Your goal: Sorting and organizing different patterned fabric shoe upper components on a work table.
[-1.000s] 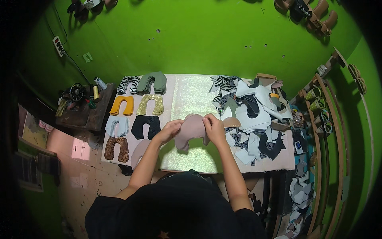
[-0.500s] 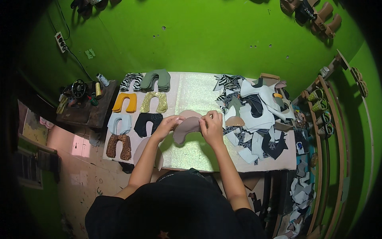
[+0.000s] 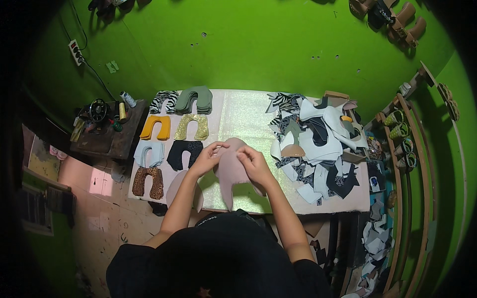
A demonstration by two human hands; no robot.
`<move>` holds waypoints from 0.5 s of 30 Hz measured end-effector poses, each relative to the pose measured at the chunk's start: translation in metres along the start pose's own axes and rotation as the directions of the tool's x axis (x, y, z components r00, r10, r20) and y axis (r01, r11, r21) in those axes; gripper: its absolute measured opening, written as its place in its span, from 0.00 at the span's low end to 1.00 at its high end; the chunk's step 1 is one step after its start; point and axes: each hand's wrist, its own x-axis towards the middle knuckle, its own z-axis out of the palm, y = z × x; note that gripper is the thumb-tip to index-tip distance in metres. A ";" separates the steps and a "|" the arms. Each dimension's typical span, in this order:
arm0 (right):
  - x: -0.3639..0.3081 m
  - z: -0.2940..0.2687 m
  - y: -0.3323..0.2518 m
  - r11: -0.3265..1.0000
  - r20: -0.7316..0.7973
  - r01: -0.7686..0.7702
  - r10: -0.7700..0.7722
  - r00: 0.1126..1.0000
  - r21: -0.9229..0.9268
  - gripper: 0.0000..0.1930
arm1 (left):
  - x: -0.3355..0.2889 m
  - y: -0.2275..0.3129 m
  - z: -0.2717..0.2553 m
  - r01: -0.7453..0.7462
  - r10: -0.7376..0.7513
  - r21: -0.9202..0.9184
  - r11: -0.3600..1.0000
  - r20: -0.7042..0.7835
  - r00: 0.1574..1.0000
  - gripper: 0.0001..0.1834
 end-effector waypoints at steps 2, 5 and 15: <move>0.004 -0.004 0.006 0.998 -0.147 0.022 -0.029 0.989 -0.051 0.08 | -0.002 0.008 0.006 0.048 -0.039 -0.148 0.988 0.063 0.997 0.23; 0.008 -0.006 0.010 0.991 -0.236 0.022 -0.054 0.970 -0.135 0.08 | -0.001 -0.005 0.003 0.091 -0.043 -0.317 0.944 0.153 0.987 0.24; 0.005 -0.005 0.005 0.967 -0.298 -0.036 -0.042 0.954 -0.251 0.09 | -0.001 -0.014 0.003 0.211 -0.070 -0.538 0.816 0.271 0.960 0.21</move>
